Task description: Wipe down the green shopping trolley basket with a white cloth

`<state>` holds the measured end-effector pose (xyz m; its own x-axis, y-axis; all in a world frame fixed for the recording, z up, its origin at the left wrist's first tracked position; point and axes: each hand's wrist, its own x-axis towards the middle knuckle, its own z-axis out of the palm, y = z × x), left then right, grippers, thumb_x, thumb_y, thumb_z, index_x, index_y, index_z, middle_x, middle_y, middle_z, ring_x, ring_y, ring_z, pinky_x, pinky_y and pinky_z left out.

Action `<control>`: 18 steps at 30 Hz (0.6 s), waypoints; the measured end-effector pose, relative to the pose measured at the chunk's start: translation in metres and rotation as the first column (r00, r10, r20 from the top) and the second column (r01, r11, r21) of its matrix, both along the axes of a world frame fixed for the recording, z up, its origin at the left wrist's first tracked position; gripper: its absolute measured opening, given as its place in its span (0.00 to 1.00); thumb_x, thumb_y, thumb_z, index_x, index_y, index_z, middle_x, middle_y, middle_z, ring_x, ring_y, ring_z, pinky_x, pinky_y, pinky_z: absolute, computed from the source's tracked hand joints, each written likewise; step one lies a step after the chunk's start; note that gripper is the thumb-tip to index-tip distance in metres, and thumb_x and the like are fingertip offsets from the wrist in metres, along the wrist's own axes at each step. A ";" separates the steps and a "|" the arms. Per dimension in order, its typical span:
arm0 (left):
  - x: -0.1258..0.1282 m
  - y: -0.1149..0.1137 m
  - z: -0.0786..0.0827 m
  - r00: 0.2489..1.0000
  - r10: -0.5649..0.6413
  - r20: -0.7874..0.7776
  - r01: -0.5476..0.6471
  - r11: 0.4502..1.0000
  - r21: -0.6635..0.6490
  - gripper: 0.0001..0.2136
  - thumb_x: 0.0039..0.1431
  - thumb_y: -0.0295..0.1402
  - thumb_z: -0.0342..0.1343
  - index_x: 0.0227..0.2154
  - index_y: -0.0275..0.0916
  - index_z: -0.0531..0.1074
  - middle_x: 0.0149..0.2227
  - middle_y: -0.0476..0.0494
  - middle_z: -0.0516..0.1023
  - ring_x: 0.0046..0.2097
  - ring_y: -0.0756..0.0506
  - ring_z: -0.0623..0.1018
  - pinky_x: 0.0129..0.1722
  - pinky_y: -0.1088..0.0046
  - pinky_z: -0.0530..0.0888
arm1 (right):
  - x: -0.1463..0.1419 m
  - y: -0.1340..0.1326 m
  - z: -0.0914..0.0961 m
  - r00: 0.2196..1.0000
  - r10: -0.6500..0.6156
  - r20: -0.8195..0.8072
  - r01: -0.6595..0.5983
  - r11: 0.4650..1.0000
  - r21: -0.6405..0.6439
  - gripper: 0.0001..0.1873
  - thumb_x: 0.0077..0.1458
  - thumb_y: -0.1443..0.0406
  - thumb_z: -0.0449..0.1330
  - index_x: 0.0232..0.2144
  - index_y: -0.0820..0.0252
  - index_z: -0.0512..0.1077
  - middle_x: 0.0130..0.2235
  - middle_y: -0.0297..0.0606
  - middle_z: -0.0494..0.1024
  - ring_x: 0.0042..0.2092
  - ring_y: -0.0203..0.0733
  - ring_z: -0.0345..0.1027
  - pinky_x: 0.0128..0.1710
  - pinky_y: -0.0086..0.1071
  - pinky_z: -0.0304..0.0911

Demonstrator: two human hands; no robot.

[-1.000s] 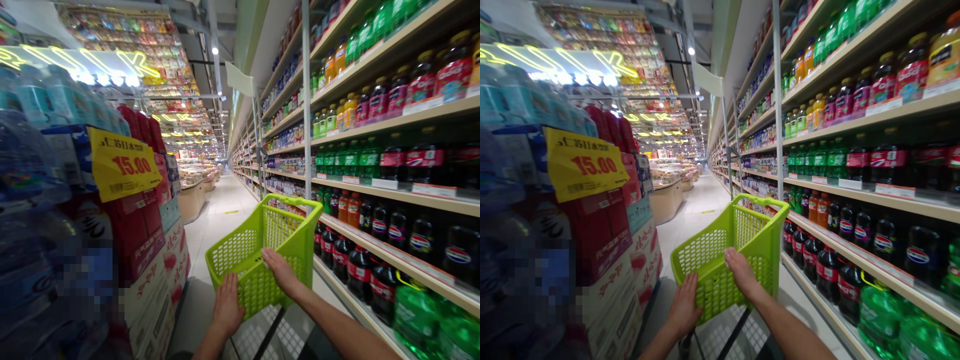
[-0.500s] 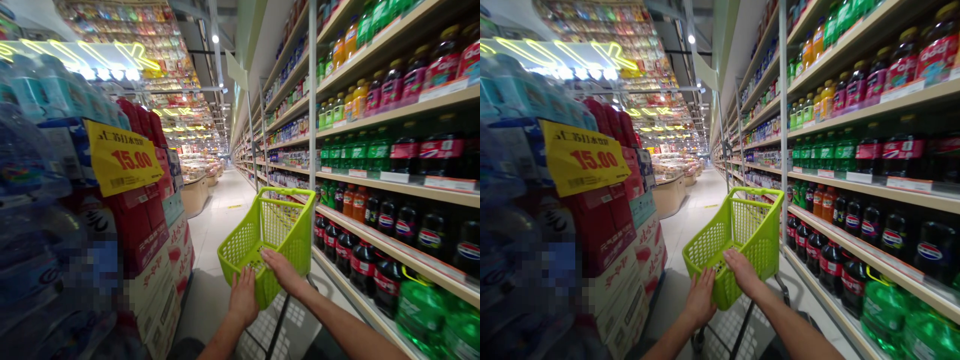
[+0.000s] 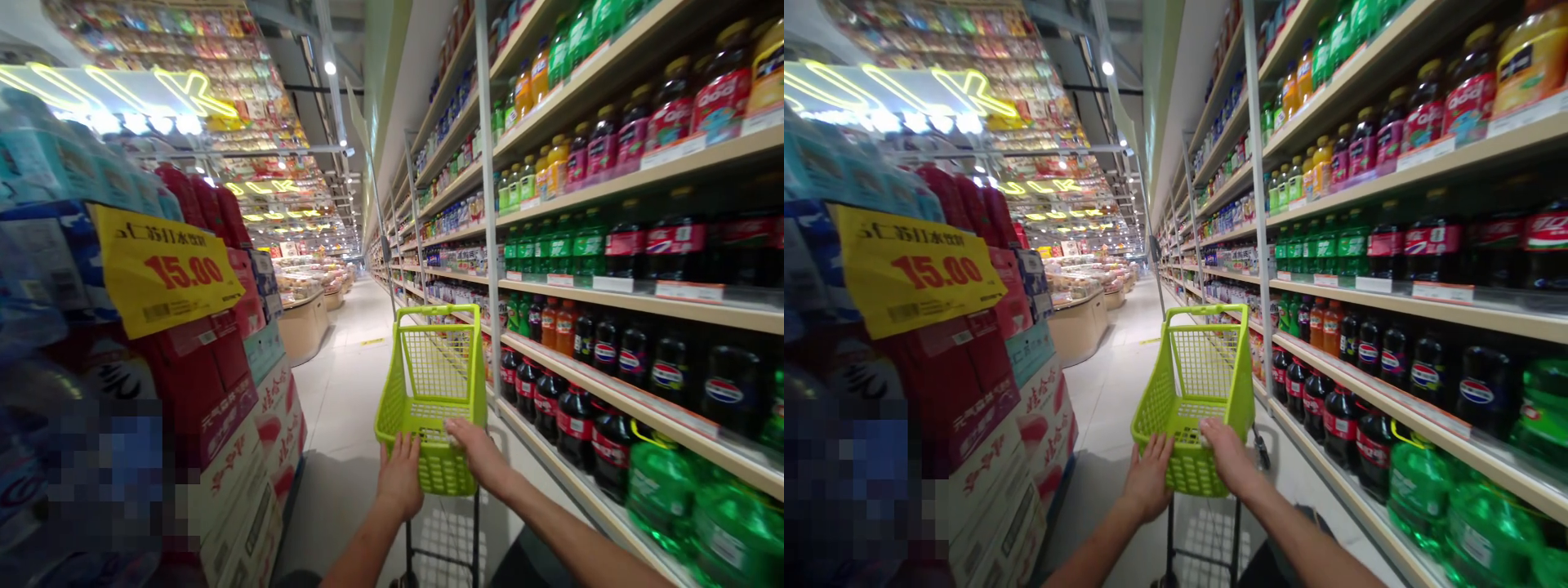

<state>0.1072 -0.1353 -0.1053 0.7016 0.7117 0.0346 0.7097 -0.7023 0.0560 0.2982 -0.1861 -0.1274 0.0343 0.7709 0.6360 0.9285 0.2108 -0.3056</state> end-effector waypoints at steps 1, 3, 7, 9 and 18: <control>-0.001 0.000 0.001 1.000 -0.022 0.004 0.022 1.000 -0.001 0.36 0.43 0.33 0.44 0.59 0.35 0.44 0.62 0.41 0.46 0.62 0.41 0.44 0.58 0.52 0.39 | -0.002 -0.004 -0.006 1.000 -0.019 0.008 0.020 1.000 -0.007 0.21 0.53 0.72 0.45 0.46 0.58 0.68 0.49 0.42 0.71 0.50 0.45 0.63 0.50 0.42 0.59; -0.005 0.005 0.005 1.000 -0.015 -0.002 0.015 1.000 0.008 0.36 0.42 0.32 0.44 0.59 0.34 0.44 0.62 0.41 0.46 0.62 0.41 0.45 0.58 0.52 0.38 | 0.002 -0.012 -0.018 0.996 -0.084 0.020 0.084 0.996 0.008 0.23 0.51 0.74 0.44 0.48 0.58 0.66 0.50 0.42 0.70 0.52 0.45 0.61 0.50 0.44 0.58; -0.009 0.013 0.008 0.998 0.038 -0.046 -0.037 0.999 0.029 0.36 0.41 0.29 0.43 0.58 0.32 0.46 0.62 0.42 0.48 0.62 0.43 0.45 0.58 0.52 0.38 | 0.017 -0.021 -0.031 0.978 -0.210 -0.002 0.209 0.972 0.102 0.27 0.50 0.76 0.44 0.51 0.54 0.63 0.53 0.40 0.66 0.55 0.45 0.57 0.52 0.49 0.54; -0.005 0.008 0.007 0.998 0.038 -0.048 -0.038 0.999 0.011 0.36 0.41 0.30 0.43 0.59 0.33 0.44 0.62 0.43 0.46 0.63 0.43 0.44 0.58 0.52 0.39 | 0.007 -0.014 -0.033 0.970 -0.240 -0.040 0.244 0.959 0.145 0.27 0.50 0.76 0.44 0.51 0.57 0.64 0.52 0.42 0.67 0.55 0.45 0.57 0.52 0.48 0.55; -0.009 0.000 0.002 0.999 -0.036 -0.024 0.037 0.999 0.023 0.39 0.38 0.26 0.44 0.59 0.37 0.42 0.63 0.51 0.40 0.63 0.45 0.38 0.59 0.55 0.36 | -0.024 0.003 -0.035 0.987 -0.141 0.074 0.129 0.981 0.141 0.27 0.50 0.77 0.44 0.52 0.56 0.62 0.53 0.39 0.66 0.55 0.44 0.57 0.51 0.46 0.58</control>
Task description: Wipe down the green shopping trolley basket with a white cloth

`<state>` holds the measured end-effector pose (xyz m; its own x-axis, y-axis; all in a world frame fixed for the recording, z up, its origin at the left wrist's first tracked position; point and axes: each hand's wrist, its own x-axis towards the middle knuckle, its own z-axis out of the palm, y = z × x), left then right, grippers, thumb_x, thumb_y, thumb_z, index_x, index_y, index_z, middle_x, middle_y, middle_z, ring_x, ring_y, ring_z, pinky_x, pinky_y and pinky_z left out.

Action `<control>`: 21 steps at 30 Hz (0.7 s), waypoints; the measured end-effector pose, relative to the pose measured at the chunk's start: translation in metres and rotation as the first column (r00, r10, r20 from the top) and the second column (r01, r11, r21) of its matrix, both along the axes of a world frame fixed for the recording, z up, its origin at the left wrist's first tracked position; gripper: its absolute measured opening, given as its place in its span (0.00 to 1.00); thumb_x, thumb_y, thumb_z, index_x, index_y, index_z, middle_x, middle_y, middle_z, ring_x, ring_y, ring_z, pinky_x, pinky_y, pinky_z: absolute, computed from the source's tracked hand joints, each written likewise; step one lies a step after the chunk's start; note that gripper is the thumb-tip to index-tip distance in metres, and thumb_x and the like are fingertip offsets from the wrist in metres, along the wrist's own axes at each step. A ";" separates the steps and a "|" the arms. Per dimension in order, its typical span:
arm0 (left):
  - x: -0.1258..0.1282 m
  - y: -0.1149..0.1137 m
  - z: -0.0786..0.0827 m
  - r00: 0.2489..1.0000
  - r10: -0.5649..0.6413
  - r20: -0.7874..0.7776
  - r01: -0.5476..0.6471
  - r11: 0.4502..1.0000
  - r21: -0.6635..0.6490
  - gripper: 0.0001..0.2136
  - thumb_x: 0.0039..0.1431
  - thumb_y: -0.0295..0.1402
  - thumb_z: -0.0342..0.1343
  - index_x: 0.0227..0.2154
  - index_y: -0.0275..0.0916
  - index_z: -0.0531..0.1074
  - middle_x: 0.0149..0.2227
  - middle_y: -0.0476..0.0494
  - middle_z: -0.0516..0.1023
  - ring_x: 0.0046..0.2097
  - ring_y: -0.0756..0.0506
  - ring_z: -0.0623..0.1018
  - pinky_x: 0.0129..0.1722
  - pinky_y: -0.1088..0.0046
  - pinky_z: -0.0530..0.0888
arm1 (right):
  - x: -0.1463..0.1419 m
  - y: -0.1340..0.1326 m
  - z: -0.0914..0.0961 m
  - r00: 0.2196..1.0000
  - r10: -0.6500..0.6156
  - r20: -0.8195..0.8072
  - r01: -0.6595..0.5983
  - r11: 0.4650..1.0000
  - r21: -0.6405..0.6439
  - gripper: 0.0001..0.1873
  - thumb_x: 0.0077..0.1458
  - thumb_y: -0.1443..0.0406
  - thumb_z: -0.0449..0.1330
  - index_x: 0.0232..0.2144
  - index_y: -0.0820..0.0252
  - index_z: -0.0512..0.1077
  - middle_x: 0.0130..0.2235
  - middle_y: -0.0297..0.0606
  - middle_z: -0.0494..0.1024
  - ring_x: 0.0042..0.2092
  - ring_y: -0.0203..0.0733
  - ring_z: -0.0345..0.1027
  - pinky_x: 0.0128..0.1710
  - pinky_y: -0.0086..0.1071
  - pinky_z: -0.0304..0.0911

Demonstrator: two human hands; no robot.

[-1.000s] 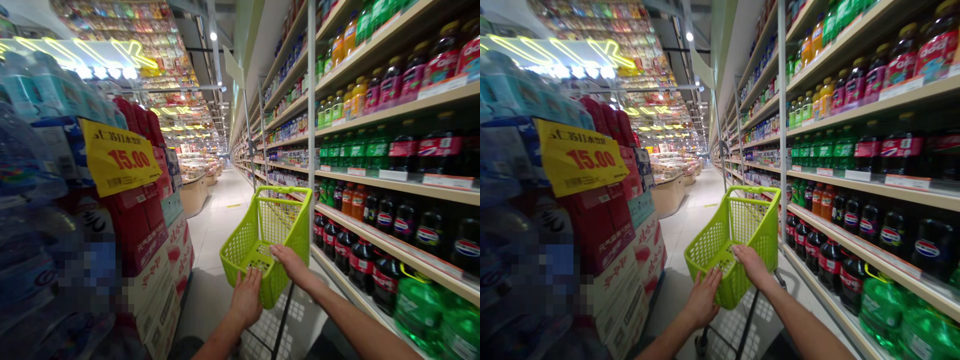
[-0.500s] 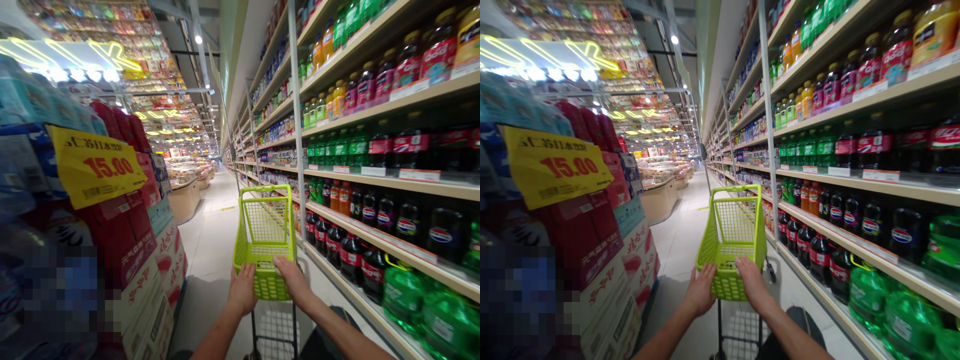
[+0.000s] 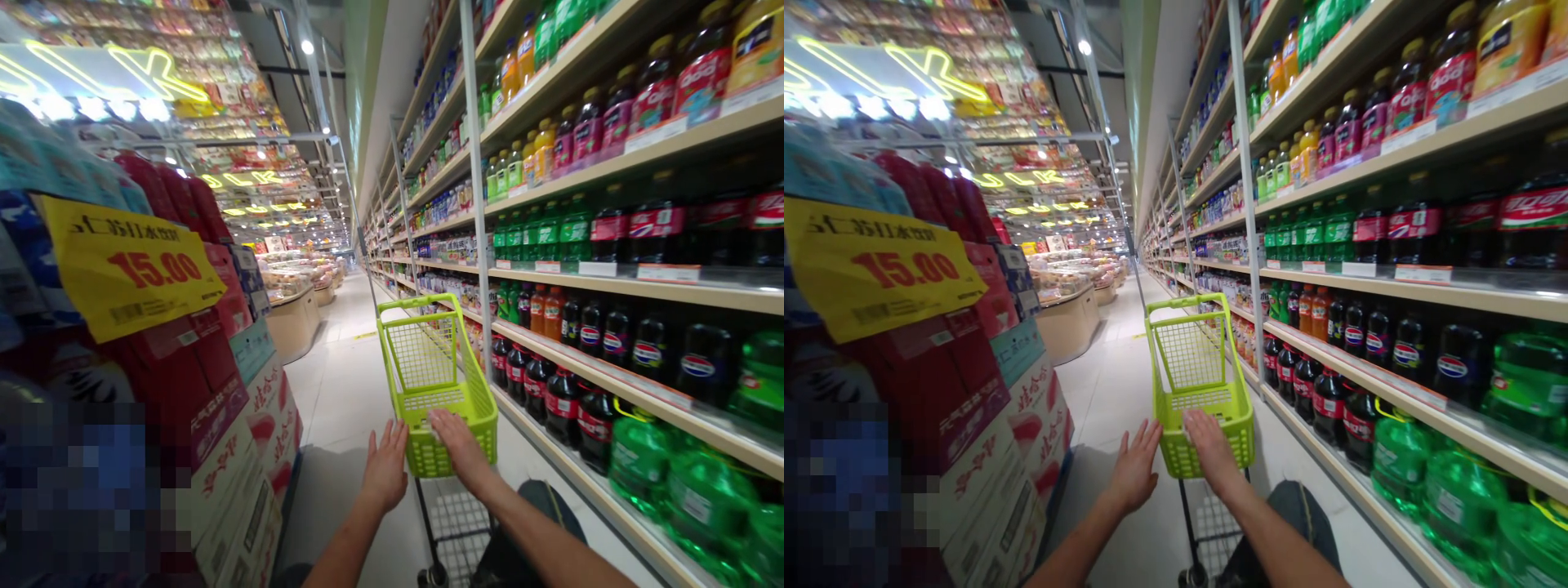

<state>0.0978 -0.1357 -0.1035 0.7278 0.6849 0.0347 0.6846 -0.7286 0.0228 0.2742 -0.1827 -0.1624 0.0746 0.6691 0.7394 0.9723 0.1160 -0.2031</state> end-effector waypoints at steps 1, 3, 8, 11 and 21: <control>-0.001 0.001 0.000 1.000 0.001 0.013 -0.001 1.000 -0.004 0.39 0.38 0.25 0.44 0.59 0.36 0.42 0.63 0.51 0.40 0.63 0.45 0.38 0.59 0.55 0.36 | 0.010 -0.006 0.000 1.000 -0.026 0.000 0.026 1.000 0.008 0.28 0.50 0.77 0.43 0.52 0.56 0.62 0.53 0.39 0.66 0.55 0.44 0.57 0.51 0.47 0.57; 0.001 0.001 0.000 0.998 -0.007 0.057 0.010 0.999 -0.043 0.39 0.39 0.23 0.43 0.59 0.37 0.43 0.63 0.50 0.41 0.63 0.46 0.39 0.59 0.55 0.38 | 0.021 -0.012 -0.001 0.995 -0.091 -0.035 0.093 0.995 0.043 0.28 0.50 0.78 0.42 0.52 0.57 0.62 0.53 0.41 0.66 0.55 0.45 0.57 0.51 0.47 0.57; 0.007 0.001 0.003 0.980 0.002 0.199 0.040 0.978 -0.206 0.40 0.38 0.21 0.42 0.60 0.38 0.38 0.63 0.48 0.44 0.62 0.50 0.48 0.60 0.60 0.43 | -0.020 0.012 -0.005 0.999 -0.016 -0.039 0.020 0.994 0.108 0.27 0.51 0.76 0.43 0.53 0.59 0.61 0.51 0.43 0.68 0.54 0.43 0.58 0.51 0.44 0.59; 0.005 0.005 0.006 0.974 0.019 0.225 0.038 0.968 -0.249 0.41 0.37 0.19 0.41 0.60 0.38 0.38 0.63 0.48 0.43 0.62 0.51 0.48 0.60 0.60 0.43 | -0.024 0.016 -0.004 0.997 0.065 0.036 -0.068 0.993 0.098 0.27 0.52 0.76 0.44 0.54 0.56 0.60 0.52 0.40 0.67 0.54 0.41 0.58 0.51 0.43 0.59; 0.000 0.008 0.001 0.951 0.035 0.306 0.062 0.952 -0.300 0.39 0.38 0.17 0.40 0.59 0.36 0.44 0.62 0.47 0.49 0.61 0.49 0.50 0.60 0.64 0.47 | -0.028 -0.016 -0.016 0.995 0.076 0.067 -0.086 0.982 0.167 0.28 0.54 0.76 0.42 0.57 0.57 0.53 0.55 0.40 0.63 0.59 0.40 0.49 0.52 0.42 0.58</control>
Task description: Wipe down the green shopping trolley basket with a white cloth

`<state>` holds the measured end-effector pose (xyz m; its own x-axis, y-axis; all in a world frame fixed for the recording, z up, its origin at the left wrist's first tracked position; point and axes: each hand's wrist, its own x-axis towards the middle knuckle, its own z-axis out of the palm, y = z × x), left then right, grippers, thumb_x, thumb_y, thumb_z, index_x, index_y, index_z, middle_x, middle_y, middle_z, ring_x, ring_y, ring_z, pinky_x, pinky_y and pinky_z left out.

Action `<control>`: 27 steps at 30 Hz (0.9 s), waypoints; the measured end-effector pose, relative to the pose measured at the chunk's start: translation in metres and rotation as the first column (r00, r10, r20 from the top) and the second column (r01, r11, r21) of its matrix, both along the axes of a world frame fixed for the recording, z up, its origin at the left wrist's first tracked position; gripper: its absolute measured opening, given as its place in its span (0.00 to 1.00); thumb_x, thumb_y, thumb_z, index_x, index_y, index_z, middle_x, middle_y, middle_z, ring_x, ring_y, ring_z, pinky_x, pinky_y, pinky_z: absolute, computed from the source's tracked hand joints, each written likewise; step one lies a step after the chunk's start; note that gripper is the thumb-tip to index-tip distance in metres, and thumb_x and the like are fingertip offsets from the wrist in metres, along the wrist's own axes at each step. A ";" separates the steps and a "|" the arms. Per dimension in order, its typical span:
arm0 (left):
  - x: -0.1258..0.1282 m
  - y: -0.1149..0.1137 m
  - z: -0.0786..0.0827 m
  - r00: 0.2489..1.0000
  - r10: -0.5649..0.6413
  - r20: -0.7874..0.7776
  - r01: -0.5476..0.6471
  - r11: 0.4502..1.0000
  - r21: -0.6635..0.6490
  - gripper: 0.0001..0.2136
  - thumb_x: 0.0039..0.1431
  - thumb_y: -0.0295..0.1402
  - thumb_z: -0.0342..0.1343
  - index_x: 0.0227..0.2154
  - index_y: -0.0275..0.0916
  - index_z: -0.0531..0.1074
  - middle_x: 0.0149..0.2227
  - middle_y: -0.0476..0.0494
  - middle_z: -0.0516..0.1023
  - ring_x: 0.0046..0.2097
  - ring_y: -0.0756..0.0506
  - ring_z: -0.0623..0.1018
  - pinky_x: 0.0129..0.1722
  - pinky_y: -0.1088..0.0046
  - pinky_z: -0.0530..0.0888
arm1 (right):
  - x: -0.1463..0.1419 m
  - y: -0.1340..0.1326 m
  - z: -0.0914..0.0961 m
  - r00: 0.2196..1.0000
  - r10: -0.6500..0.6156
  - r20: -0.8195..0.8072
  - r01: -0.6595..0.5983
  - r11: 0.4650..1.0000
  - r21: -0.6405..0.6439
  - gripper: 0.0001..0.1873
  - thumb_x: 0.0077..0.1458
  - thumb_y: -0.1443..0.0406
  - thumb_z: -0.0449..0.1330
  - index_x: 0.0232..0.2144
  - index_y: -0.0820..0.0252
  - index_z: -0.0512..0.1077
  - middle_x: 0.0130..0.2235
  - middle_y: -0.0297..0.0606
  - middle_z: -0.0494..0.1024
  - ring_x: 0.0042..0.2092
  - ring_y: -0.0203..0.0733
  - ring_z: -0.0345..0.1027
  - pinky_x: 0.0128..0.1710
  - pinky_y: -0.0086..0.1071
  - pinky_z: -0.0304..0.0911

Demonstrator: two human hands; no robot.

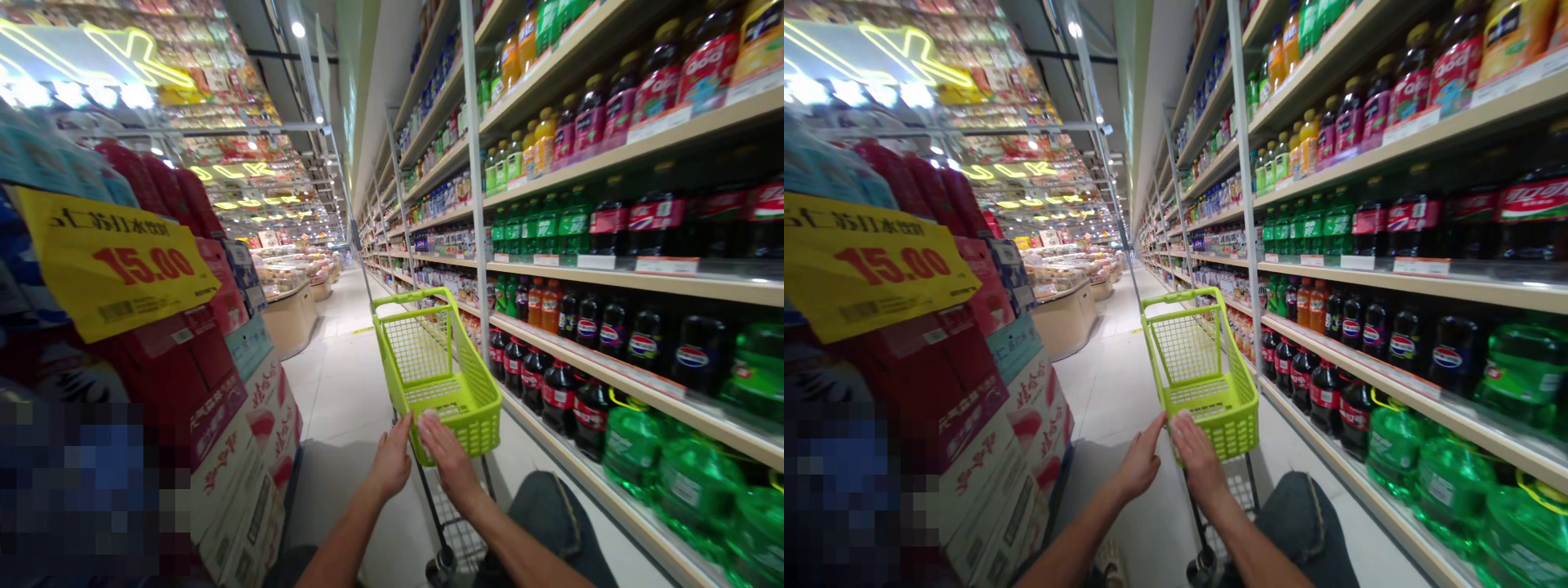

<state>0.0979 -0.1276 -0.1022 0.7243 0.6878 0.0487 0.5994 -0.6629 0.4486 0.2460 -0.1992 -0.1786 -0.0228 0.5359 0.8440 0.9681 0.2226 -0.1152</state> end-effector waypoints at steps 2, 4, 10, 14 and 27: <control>-0.009 -0.002 -0.008 0.998 -0.001 0.064 -0.003 0.999 0.050 0.37 0.38 0.17 0.40 0.58 0.33 0.47 0.60 0.44 0.53 0.60 0.50 0.54 0.59 0.70 0.49 | -0.012 -0.002 -0.023 0.998 0.025 0.051 -0.024 1.000 -0.017 0.27 0.55 0.75 0.43 0.56 0.55 0.54 0.53 0.39 0.66 0.56 0.40 0.55 0.50 0.39 0.61; -0.017 -0.005 -0.016 0.995 -0.002 0.104 -0.007 0.996 0.088 0.36 0.38 0.16 0.40 0.57 0.31 0.50 0.59 0.43 0.56 0.59 0.51 0.56 0.59 0.74 0.50 | -0.009 -0.011 -0.043 0.996 0.036 0.084 -0.033 0.999 -0.029 0.26 0.55 0.74 0.44 0.55 0.53 0.56 0.49 0.36 0.71 0.52 0.38 0.62 0.47 0.35 0.64; -0.002 -0.010 -0.011 0.994 0.107 -0.036 -0.096 0.970 0.223 0.36 0.39 0.15 0.39 0.57 0.32 0.51 0.61 0.42 0.50 0.62 0.48 0.50 0.60 0.65 0.48 | 0.031 -0.032 -0.015 0.999 -0.031 0.033 0.032 0.999 -0.030 0.28 0.54 0.77 0.41 0.57 0.56 0.53 0.54 0.39 0.64 0.57 0.39 0.54 0.52 0.39 0.58; 0.020 -0.016 0.003 0.975 0.045 -0.219 0.023 0.955 0.297 0.35 0.41 0.16 0.38 0.58 0.38 0.49 0.62 0.47 0.47 0.62 0.47 0.46 0.59 0.57 0.44 | 0.035 -0.027 -0.008 0.993 -0.039 0.107 0.038 0.999 0.006 0.26 0.54 0.77 0.42 0.55 0.59 0.58 0.50 0.42 0.69 0.54 0.39 0.58 0.49 0.37 0.62; 0.020 -0.023 0.022 0.898 0.038 -0.438 0.067 0.973 0.221 0.39 0.37 0.19 0.41 0.59 0.36 0.44 0.63 0.46 0.40 0.63 0.46 0.43 0.58 0.50 0.40 | 0.052 -0.043 -0.035 0.994 -0.080 -0.074 0.074 0.994 -0.078 0.31 0.48 0.78 0.43 0.51 0.50 0.62 0.48 0.33 0.71 0.49 0.37 0.65 0.46 0.32 0.65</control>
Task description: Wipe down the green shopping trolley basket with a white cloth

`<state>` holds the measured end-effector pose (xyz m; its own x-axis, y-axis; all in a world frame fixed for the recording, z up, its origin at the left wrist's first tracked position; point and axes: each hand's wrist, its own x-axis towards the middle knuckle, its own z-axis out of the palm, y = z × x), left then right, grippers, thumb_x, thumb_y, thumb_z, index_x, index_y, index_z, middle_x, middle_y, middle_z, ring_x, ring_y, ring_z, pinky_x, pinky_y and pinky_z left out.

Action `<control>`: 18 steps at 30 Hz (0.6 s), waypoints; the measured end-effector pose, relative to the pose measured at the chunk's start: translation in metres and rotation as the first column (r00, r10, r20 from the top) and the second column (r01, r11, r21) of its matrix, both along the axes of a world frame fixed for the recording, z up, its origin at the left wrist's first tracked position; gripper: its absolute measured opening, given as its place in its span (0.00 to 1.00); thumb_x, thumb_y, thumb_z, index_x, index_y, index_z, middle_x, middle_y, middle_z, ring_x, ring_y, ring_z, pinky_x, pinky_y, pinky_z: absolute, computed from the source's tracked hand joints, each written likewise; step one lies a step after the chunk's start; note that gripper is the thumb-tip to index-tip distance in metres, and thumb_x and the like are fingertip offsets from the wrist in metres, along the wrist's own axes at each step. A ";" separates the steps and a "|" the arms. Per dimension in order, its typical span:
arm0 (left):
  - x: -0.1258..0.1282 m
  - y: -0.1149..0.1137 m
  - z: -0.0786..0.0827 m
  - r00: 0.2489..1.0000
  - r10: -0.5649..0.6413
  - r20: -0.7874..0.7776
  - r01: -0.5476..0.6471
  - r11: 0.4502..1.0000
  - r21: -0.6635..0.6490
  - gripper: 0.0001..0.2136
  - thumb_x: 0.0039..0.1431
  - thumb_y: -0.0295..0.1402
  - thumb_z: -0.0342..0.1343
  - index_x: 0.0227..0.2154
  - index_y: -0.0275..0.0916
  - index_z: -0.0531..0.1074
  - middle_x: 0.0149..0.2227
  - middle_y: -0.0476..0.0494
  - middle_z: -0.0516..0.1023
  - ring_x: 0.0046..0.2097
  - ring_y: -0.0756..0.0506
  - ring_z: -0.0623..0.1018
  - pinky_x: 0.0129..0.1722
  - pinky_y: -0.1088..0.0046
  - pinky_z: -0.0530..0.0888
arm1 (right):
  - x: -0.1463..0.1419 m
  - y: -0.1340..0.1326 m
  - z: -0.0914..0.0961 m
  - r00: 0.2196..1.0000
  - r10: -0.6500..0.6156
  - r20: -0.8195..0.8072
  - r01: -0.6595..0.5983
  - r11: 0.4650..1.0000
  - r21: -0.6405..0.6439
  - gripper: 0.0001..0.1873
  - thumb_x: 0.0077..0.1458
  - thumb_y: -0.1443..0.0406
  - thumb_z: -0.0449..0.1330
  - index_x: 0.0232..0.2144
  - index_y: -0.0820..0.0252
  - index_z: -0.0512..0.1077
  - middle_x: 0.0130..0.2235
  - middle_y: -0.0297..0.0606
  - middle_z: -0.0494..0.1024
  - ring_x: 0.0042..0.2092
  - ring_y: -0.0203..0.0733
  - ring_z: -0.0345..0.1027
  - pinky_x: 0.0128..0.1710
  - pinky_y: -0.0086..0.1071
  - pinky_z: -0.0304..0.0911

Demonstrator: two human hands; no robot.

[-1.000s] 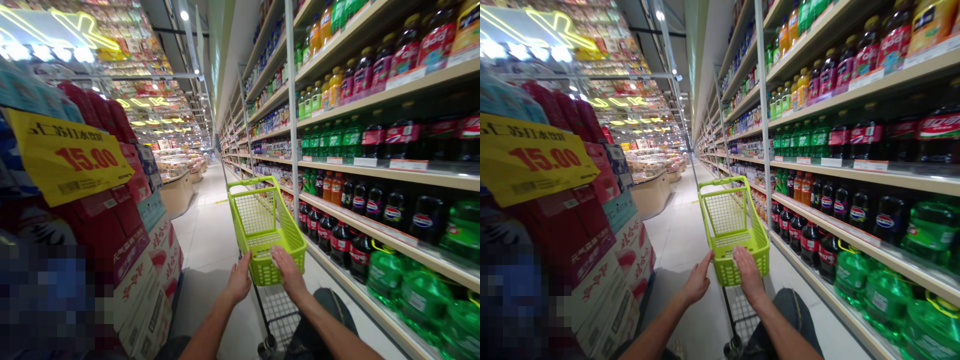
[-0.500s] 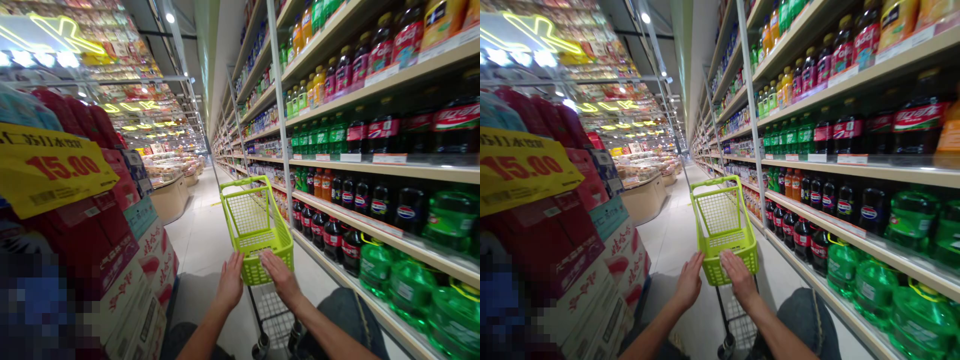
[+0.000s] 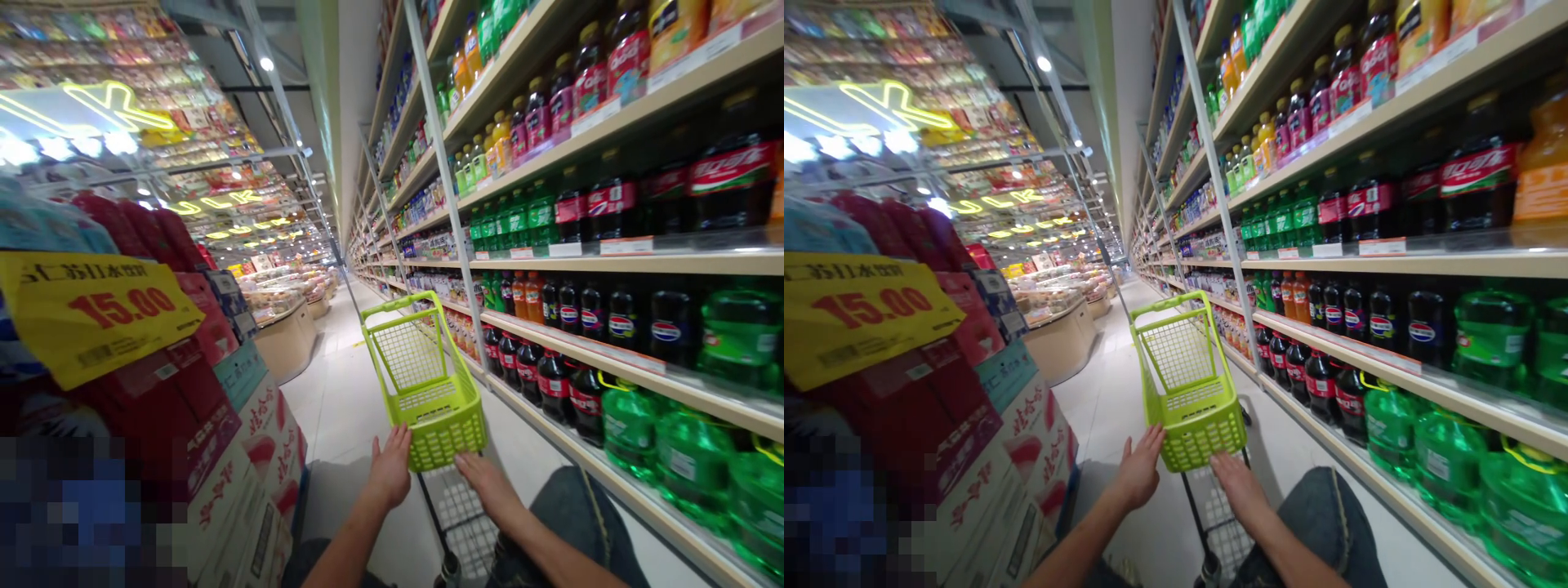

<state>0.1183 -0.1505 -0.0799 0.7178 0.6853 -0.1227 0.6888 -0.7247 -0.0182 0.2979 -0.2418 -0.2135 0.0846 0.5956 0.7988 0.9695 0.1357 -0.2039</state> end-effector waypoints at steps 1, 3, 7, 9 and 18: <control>-0.002 0.001 -0.001 1.000 0.003 0.004 -0.003 1.000 -0.002 0.39 0.37 0.19 0.41 0.59 0.36 0.44 0.63 0.47 0.40 0.63 0.46 0.43 0.58 0.50 0.40 | 0.002 0.000 -0.002 1.000 0.003 -0.004 -0.003 1.000 0.003 0.31 0.48 0.78 0.44 0.51 0.50 0.63 0.48 0.33 0.72 0.49 0.37 0.65 0.46 0.32 0.65; -0.004 0.003 -0.002 1.000 0.014 0.018 -0.014 1.000 0.003 0.39 0.37 0.19 0.41 0.59 0.36 0.44 0.63 0.47 0.40 0.63 0.46 0.43 0.58 0.50 0.40 | 0.005 -0.001 0.003 1.000 0.002 -0.029 -0.001 0.999 0.041 0.30 0.49 0.77 0.43 0.54 0.52 0.59 0.52 0.33 0.68 0.53 0.37 0.60 0.50 0.35 0.62; -0.008 0.005 -0.002 0.999 0.036 0.027 -0.036 0.999 0.004 0.38 0.38 0.20 0.41 0.59 0.35 0.44 0.63 0.46 0.40 0.63 0.45 0.43 0.58 0.50 0.39 | 0.013 -0.001 0.014 0.997 -0.024 -0.069 0.031 0.994 0.101 0.30 0.51 0.77 0.42 0.55 0.56 0.57 0.55 0.36 0.62 0.58 0.39 0.51 0.54 0.42 0.56; -0.010 0.007 -0.002 0.999 0.047 0.012 -0.047 0.999 0.001 0.39 0.37 0.19 0.41 0.59 0.35 0.44 0.63 0.46 0.40 0.63 0.45 0.43 0.58 0.50 0.40 | 0.015 -0.002 0.002 0.997 -0.051 -0.058 0.055 0.996 0.065 0.29 0.49 0.77 0.42 0.52 0.56 0.62 0.52 0.36 0.67 0.54 0.40 0.58 0.50 0.39 0.62; -0.011 0.012 -0.007 0.998 0.059 0.034 -0.059 0.998 -0.002 0.40 0.36 0.19 0.42 0.59 0.37 0.44 0.63 0.47 0.40 0.63 0.46 0.42 0.58 0.51 0.40 | 0.031 -0.001 0.019 0.990 -0.093 -0.111 0.109 0.982 0.156 0.29 0.50 0.77 0.41 0.54 0.57 0.59 0.55 0.37 0.63 0.57 0.41 0.53 0.54 0.42 0.57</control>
<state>0.1068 -0.1382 -0.0873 0.6800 0.7264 -0.0996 0.7305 -0.6829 0.0069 0.3290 -0.2428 -0.1941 0.2241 0.4441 0.8675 0.9550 0.0773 -0.2864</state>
